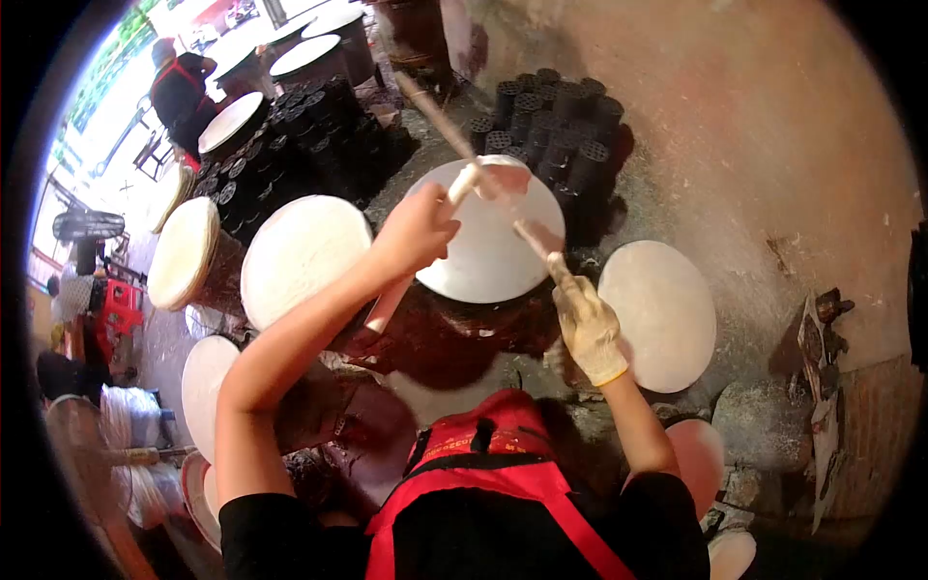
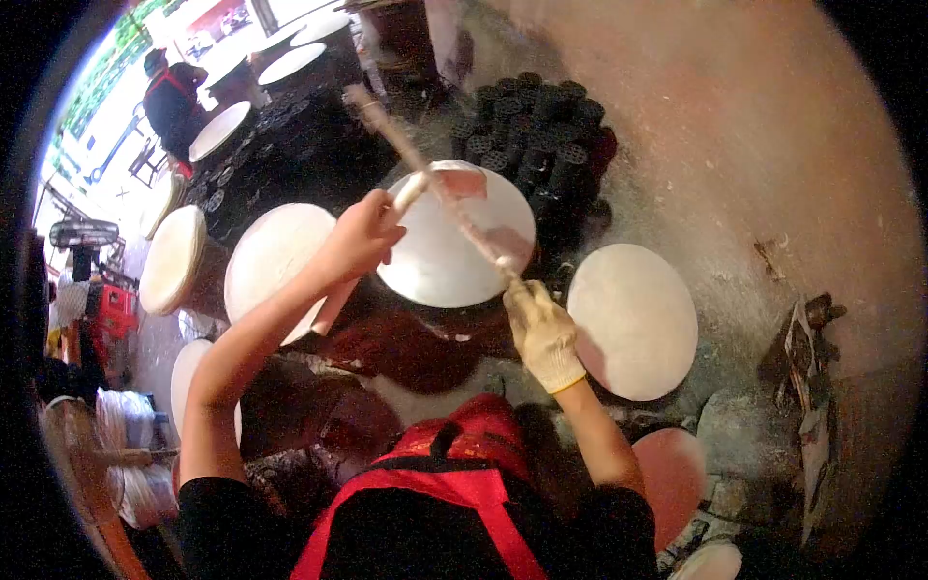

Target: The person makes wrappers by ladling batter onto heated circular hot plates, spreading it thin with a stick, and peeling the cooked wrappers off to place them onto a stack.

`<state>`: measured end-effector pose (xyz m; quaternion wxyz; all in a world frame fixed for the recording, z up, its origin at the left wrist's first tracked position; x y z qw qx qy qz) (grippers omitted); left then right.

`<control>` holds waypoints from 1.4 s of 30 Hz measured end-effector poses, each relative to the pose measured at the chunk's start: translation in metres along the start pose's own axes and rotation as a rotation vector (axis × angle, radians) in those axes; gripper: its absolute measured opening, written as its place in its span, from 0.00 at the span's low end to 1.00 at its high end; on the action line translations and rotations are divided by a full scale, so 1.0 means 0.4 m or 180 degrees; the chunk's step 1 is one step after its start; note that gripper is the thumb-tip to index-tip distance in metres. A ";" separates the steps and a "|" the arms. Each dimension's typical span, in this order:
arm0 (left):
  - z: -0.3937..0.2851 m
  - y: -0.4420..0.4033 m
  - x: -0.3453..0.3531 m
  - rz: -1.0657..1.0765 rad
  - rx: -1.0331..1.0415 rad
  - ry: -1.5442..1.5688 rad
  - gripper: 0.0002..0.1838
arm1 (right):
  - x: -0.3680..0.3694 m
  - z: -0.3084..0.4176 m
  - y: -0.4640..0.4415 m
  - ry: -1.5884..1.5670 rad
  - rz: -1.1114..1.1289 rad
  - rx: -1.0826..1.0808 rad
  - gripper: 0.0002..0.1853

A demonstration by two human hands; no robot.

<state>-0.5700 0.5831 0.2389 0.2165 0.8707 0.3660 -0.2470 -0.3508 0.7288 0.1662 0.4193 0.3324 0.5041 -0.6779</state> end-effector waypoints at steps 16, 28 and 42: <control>0.165 -0.350 0.440 -0.2021 -0.0494 -0.0236 0.09 | 0.443 -0.336 0.225 -0.1500 -0.0436 0.2138 0.26; 0.212 -0.239 0.152 -0.2136 0.0086 -0.0187 0.08 | 0.428 -0.121 0.109 -0.4825 -0.1918 0.3660 0.23; 0.568 0.296 0.210 -0.0329 -0.2283 0.4395 0.08 | 0.466 -0.139 -0.020 -0.3934 -0.1127 0.3109 0.18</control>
Point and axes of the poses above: each hand's wrist, its own y-axis away from the middle knuckle, its own x-axis out of the palm, z = x × y, the point moved 6 cm from there along -y, towards the middle knuckle, and after that the axes turned 10 degrees about -x, right-handed, at the moved point
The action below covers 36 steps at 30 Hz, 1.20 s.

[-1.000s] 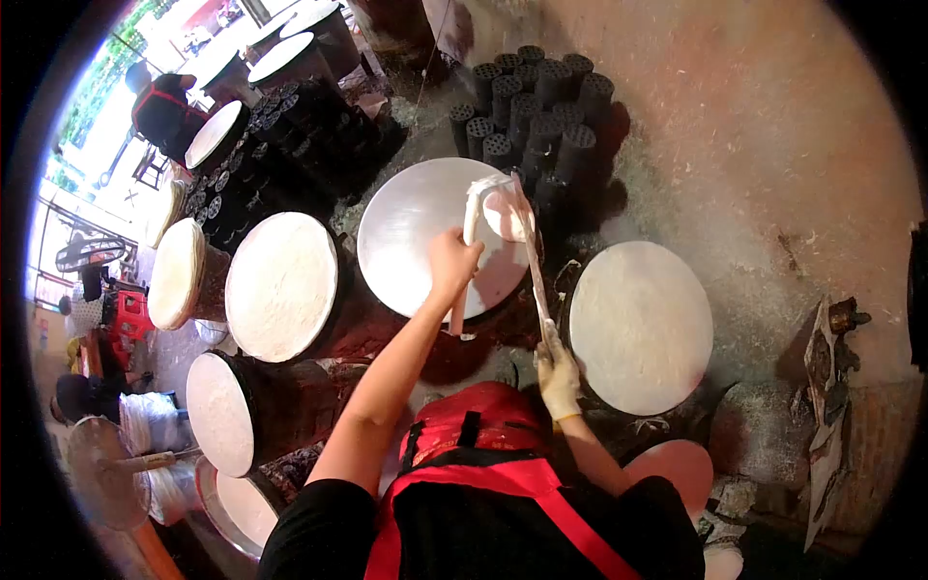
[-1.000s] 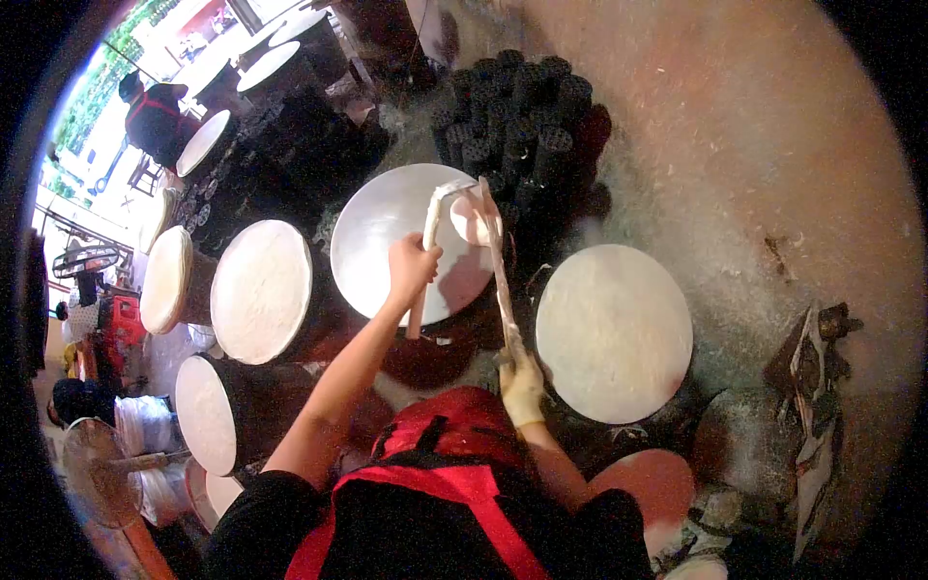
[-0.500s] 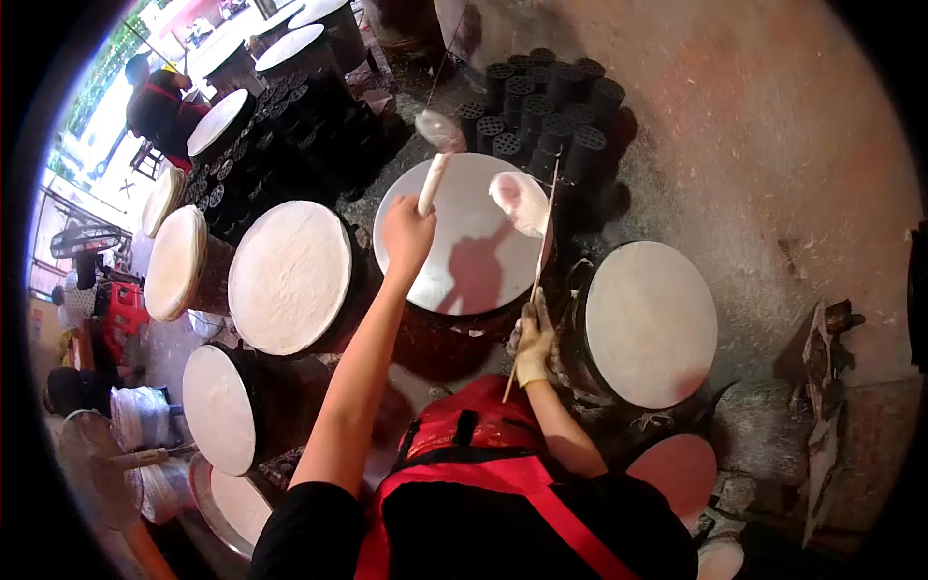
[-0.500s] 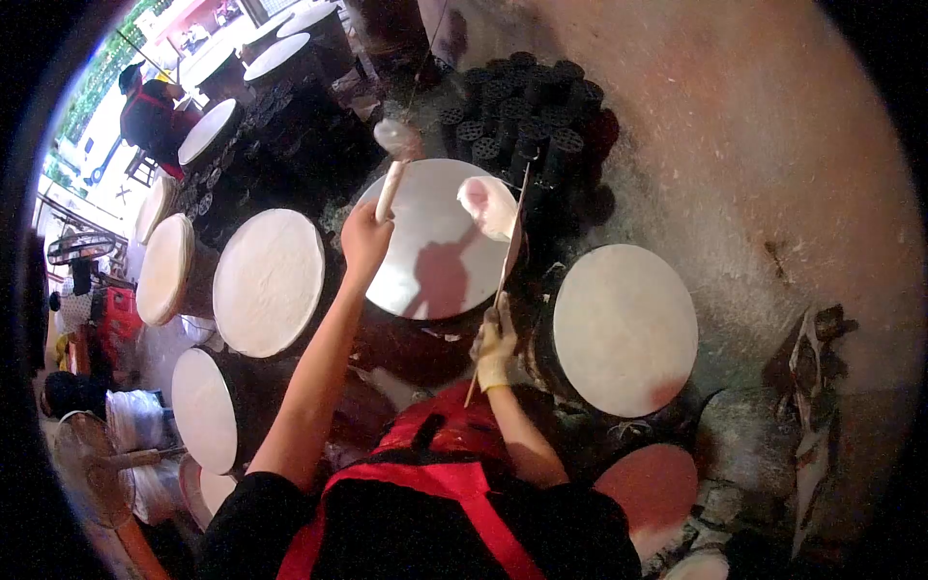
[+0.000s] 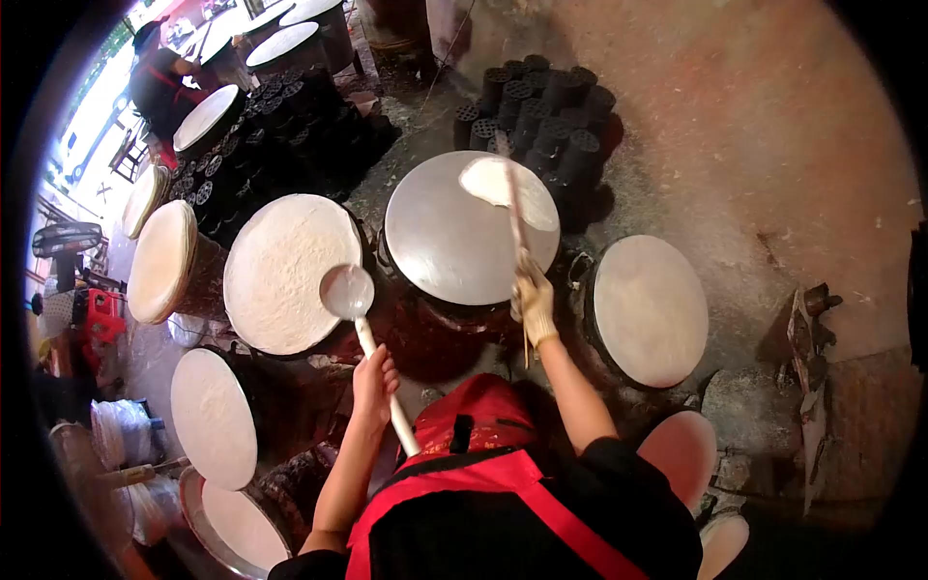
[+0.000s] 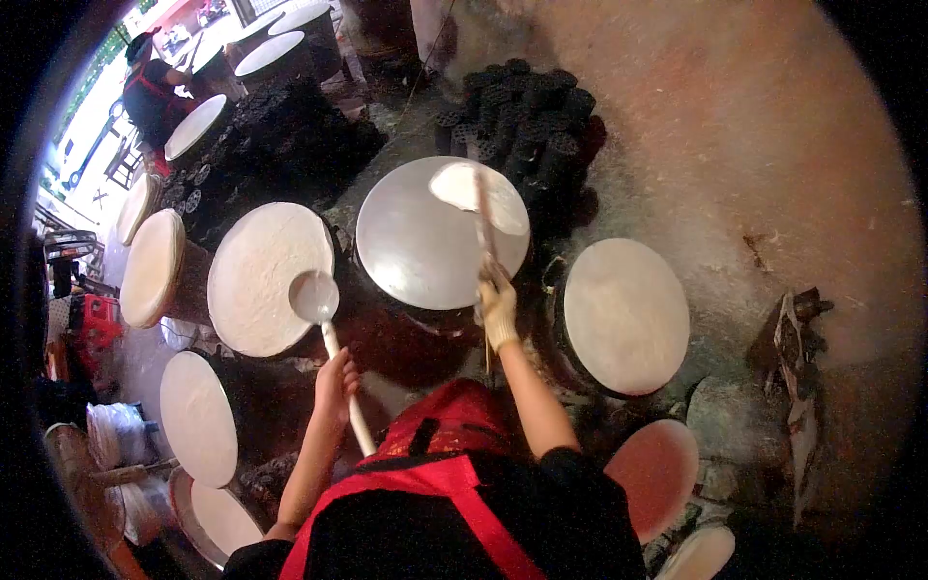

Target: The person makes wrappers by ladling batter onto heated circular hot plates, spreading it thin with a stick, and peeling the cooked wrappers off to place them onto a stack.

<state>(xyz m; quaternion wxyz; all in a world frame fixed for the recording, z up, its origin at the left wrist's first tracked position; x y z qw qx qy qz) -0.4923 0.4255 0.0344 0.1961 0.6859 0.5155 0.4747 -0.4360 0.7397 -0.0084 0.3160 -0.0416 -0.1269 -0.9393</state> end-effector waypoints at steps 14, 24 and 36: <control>0.130 0.014 -0.214 -0.0299 -0.0451 0.1207 0.08 | 0.126 0.015 -0.037 0.0991 0.1265 -0.0104 0.20; 0.258 0.046 -0.146 -0.0889 -0.0254 0.1480 0.10 | -0.074 -0.097 -0.249 0.0564 0.1173 -0.0713 0.21; 0.381 0.051 -0.058 -0.1283 -0.0121 0.1794 0.10 | -0.140 0.094 -0.266 0.0862 0.2815 0.0511 0.27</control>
Point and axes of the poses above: each hand's wrist, its own y-axis away from the middle knuckle, its own x-axis out of the palm, z = x × y, the point moved 6 cm from there along -y, towards the middle knuckle, and after that the axes turned 10 degrees about -x, right-handed, at the moved point
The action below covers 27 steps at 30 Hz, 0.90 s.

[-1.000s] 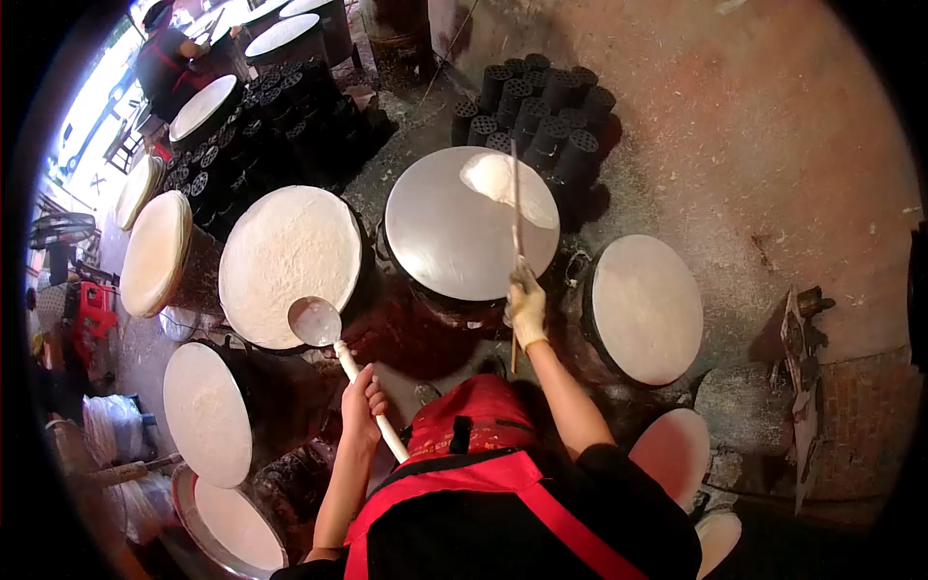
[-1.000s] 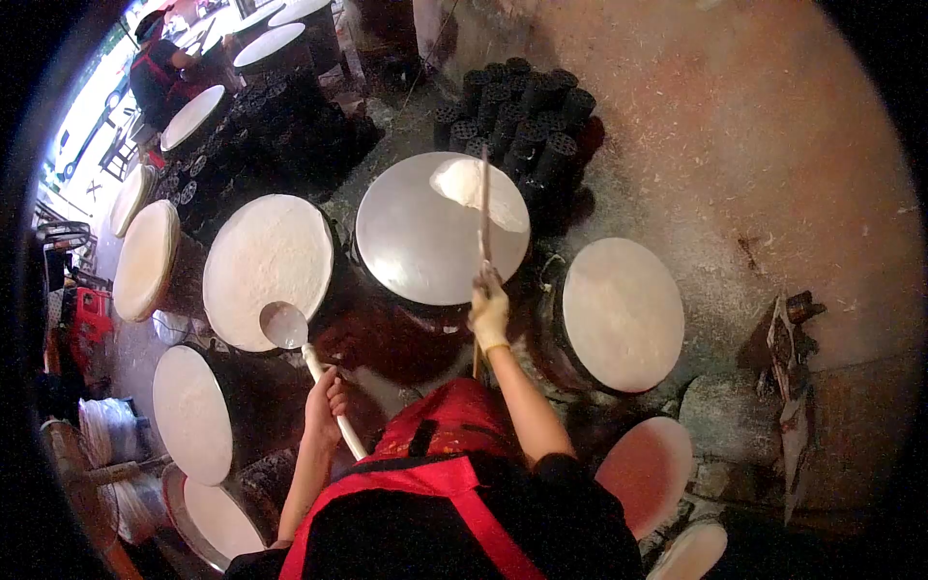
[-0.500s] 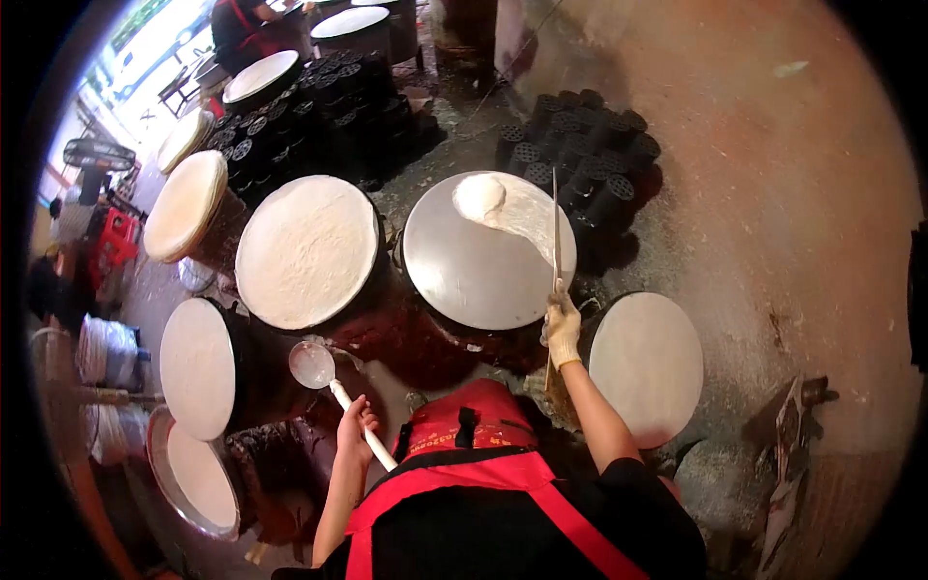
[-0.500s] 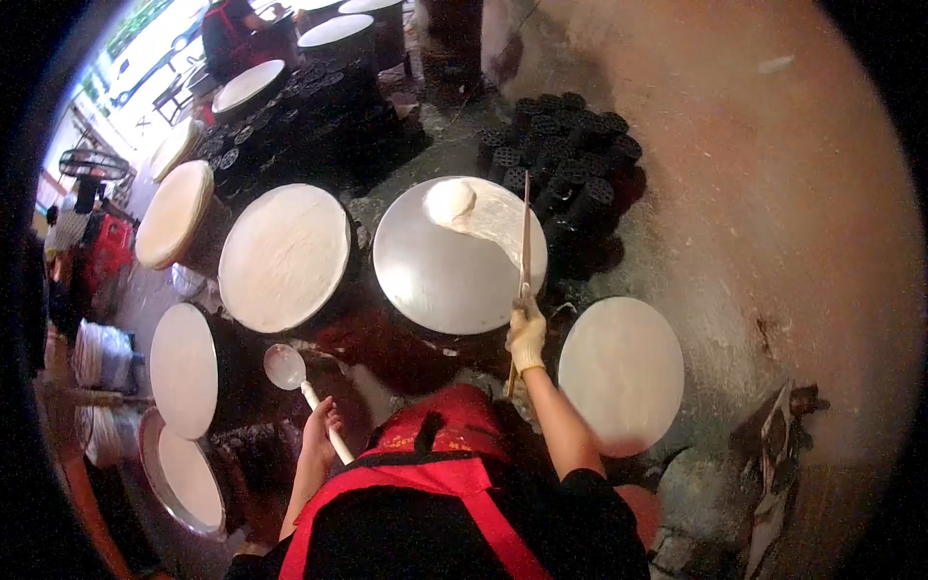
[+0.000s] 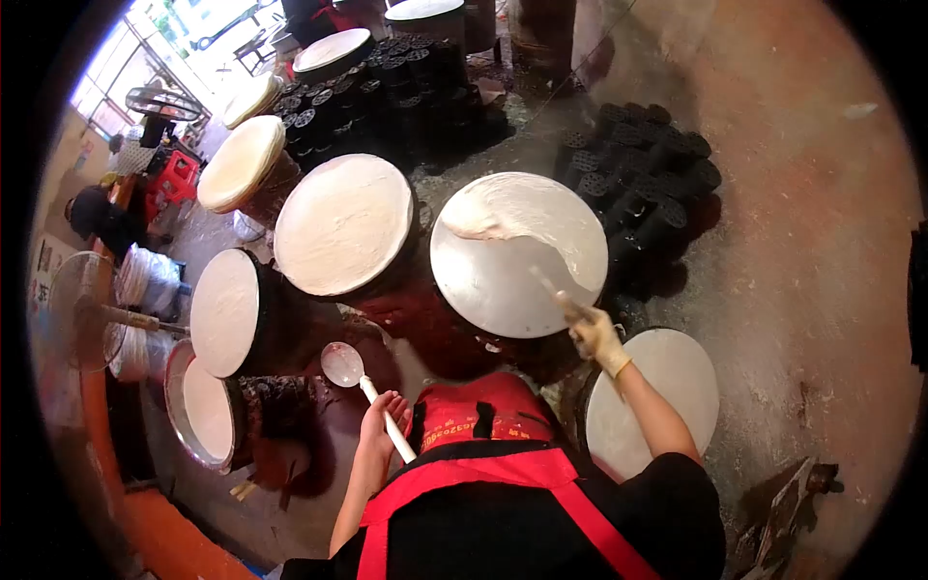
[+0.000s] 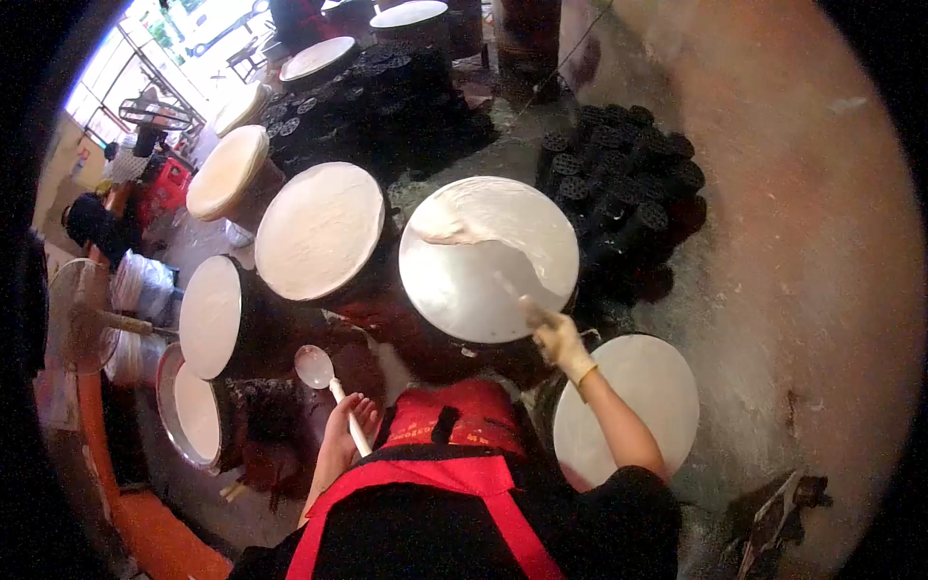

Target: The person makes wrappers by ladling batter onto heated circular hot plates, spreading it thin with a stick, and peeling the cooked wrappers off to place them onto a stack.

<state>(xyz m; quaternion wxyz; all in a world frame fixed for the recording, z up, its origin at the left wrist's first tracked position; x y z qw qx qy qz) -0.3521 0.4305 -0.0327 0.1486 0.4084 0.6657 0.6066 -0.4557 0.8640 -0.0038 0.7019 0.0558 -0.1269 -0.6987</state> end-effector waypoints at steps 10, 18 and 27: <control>0.042 0.062 -0.024 -0.0439 0.0101 -0.0194 0.13 | -0.007 0.056 -0.044 -0.0050 0.0583 0.0578 0.19; 0.071 0.131 -0.025 -0.0454 0.0041 -0.0269 0.12 | -0.039 0.032 -0.128 0.0021 0.0414 0.0536 0.23; -0.038 0.077 0.027 -0.0162 -0.0207 -0.0829 0.07 | -0.024 0.039 0.199 0.0072 -0.0801 0.0675 0.24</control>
Point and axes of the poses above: each hand's wrist, its own y-axis away from the middle knuckle, its own x-axis out of the palm, z = x × y, the point moved 6 cm from there along -y, towards the middle knuckle, and after that the axes turned 10 degrees about -x, right-handed, at the moved point
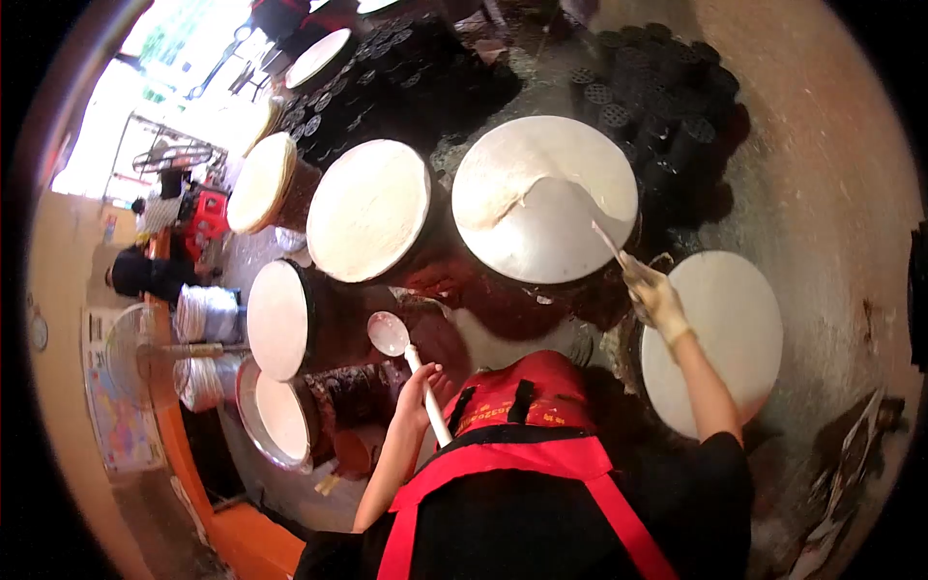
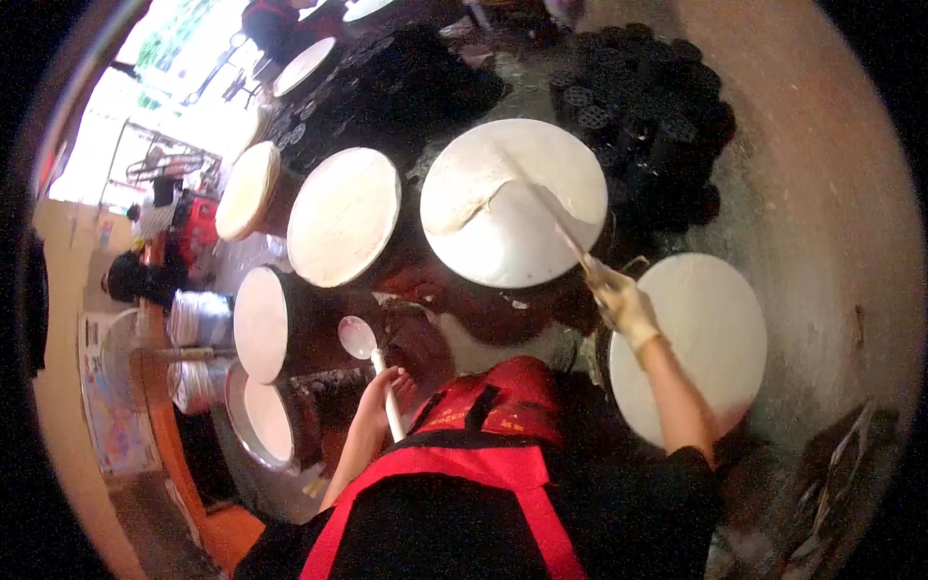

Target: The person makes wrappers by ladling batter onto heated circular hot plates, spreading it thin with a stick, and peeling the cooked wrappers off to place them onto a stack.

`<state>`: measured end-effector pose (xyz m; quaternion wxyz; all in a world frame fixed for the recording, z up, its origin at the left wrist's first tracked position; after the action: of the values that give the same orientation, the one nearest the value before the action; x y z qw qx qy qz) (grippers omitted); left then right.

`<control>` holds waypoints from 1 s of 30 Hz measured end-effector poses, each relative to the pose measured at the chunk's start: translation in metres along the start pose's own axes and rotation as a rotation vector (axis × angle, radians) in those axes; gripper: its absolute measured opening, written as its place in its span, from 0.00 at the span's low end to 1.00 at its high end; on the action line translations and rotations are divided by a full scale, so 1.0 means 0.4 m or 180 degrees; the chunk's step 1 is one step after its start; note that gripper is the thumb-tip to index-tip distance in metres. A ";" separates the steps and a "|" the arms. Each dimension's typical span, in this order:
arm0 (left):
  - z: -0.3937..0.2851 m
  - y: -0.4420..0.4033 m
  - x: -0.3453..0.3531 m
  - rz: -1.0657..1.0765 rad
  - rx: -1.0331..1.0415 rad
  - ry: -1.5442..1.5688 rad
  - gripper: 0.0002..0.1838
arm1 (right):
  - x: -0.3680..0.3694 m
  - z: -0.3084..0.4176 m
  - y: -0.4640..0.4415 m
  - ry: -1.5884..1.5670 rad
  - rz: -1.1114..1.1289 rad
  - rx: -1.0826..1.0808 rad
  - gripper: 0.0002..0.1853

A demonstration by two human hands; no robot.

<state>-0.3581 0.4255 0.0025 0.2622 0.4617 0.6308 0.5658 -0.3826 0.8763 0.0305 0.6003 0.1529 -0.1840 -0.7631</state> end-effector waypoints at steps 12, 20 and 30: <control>-0.228 -0.051 -0.184 0.0432 0.0204 -0.0976 0.06 | 0.319 -0.409 0.340 -0.2628 -0.0111 -0.0330 0.25; -0.257 0.043 -0.478 0.0290 0.0589 -0.0107 0.12 | 0.956 -0.010 -0.228 -0.1904 -0.0937 -0.1122 0.14; -0.252 0.036 -0.653 0.0076 0.0581 0.0195 0.09 | 1.087 -0.123 -0.152 -0.2342 -0.1771 -0.0355 0.15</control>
<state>-0.3261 0.1472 -0.0113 0.1928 0.4736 0.6820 0.5229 -0.5137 0.4615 -0.0468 0.2750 -0.1170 -0.2954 -0.9074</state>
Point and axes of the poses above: each hand's wrist, its own y-axis away from the middle knuckle, its own x-axis out of the palm, z = x × y, the point moved 6 cm from there along -y, towards the middle knuckle, and after that the axes turned 10 degrees about -x, right-handed, at the moved point
